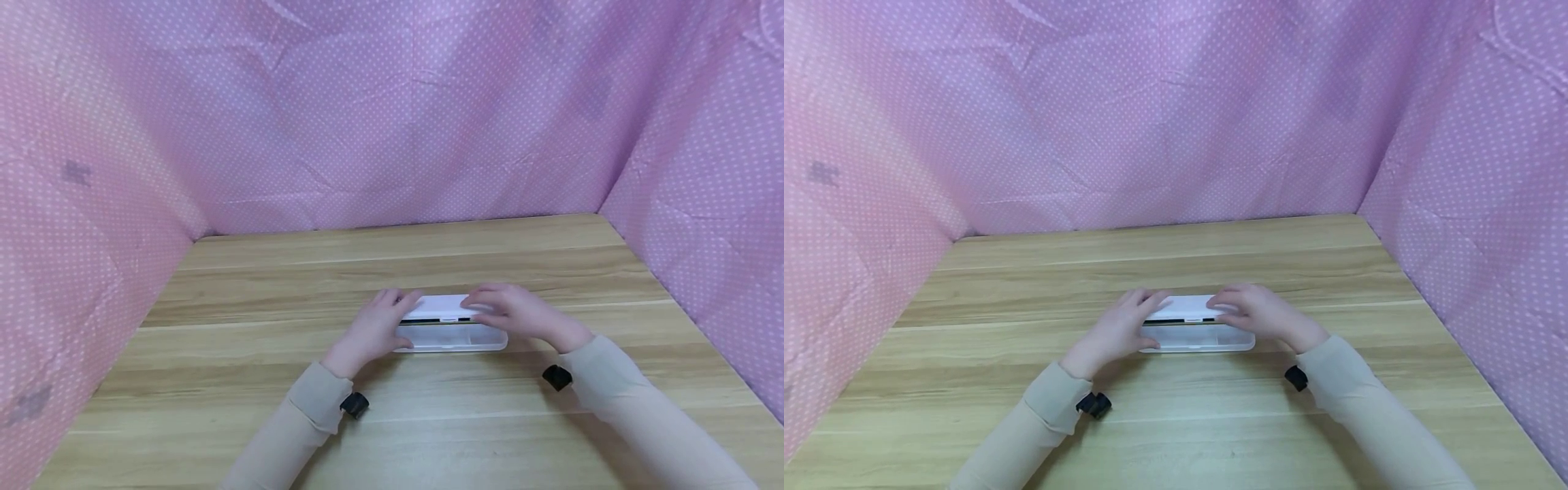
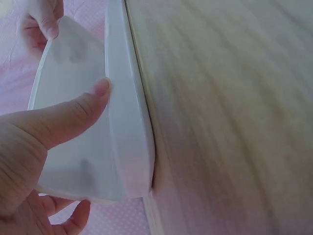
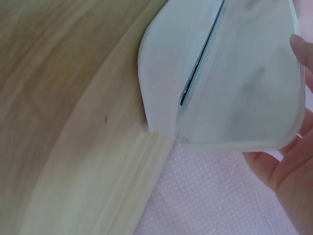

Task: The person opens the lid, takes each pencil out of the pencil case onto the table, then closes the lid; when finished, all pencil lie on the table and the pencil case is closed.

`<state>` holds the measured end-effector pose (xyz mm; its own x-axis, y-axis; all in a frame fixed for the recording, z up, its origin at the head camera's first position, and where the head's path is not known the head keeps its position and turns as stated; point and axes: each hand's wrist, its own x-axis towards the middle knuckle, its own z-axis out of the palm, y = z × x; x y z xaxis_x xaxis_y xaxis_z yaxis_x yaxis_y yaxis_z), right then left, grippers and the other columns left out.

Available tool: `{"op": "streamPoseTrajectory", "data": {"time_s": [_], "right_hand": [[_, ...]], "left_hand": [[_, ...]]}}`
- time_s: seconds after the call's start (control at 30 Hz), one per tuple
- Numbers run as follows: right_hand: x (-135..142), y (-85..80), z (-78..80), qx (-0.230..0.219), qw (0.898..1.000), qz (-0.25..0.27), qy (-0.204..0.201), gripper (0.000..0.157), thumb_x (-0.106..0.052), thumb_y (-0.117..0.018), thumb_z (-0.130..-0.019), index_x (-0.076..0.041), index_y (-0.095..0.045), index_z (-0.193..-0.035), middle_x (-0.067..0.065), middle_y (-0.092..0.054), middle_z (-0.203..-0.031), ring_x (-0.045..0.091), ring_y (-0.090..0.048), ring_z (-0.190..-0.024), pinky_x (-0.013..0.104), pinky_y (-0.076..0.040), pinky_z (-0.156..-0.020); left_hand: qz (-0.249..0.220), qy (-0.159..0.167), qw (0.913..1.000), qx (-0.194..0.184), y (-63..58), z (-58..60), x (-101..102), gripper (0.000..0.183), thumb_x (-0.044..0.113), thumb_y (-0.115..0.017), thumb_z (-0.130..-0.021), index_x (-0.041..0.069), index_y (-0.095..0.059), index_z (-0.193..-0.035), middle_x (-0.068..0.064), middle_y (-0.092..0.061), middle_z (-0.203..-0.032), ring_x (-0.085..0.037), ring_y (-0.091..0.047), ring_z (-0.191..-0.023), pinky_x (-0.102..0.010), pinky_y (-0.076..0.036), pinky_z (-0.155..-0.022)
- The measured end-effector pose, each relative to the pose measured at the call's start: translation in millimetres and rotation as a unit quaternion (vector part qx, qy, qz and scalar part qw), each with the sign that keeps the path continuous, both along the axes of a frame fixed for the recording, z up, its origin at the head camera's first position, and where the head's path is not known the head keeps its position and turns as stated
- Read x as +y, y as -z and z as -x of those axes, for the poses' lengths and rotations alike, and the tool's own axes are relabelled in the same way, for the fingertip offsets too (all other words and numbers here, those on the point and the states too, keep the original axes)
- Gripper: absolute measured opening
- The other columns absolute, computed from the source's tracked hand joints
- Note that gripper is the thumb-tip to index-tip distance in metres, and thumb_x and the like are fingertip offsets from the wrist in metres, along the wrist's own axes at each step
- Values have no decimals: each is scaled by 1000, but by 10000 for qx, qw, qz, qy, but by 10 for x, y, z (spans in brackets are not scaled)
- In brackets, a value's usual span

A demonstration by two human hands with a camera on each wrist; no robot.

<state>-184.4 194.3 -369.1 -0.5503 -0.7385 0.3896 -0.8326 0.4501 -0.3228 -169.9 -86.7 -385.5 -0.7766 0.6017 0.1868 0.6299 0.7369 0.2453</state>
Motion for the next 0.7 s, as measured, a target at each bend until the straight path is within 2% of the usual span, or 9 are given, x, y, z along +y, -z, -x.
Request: {"op": "streamPoseTrajectory", "data": {"time_s": [0.2, 0.33, 0.53, 0.7], "right_hand": [[-14, 9, 35, 226, 9982, 456, -302, 27, 4, -71, -78, -4, -69, -104, 3, -66, -97, 8, -59, -80, 24, -51, -66], [-22, 19, 61, 408, 9970, 563, -346, 29, 7, -70, -77, -5, -69, -103, 3, -65, -96, 8, -58, -80, 23, -50, -67], [-42, 22, 87, 334, 9967, 740, -56, 30, 12, -68, -77, -5, -69, -103, 5, -67, -95, 11, -60, -80, 24, -51, -66], [-68, -6, 99, 362, 9958, 750, 387, 28, 11, -67, -78, -4, -71, -102, 6, -68, -94, 15, -63, -79, 27, -53, -65]], "left_hand": [[421, -63, 9977, 520, -33, -35, 35, 96, 34, -87, -64, 25, -35, -144, -9, -54, -124, -28, -53, -115, -49, -41, -94], [663, -210, 9953, 668, -35, -49, 56, 104, 38, -86, -64, 30, -27, -148, -15, -48, -132, -34, -49, -119, -50, -41, -96], [936, -468, 9918, 732, -23, -69, 62, 111, 43, -84, -65, 30, -16, -151, -27, -28, -147, -41, -37, -131, -55, -35, -103], [949, -481, 9915, 753, -27, -91, 54, 113, 44, -83, -65, 28, -14, -152, -28, -8, -153, -43, -17, -141, -56, -23, -112]]}}
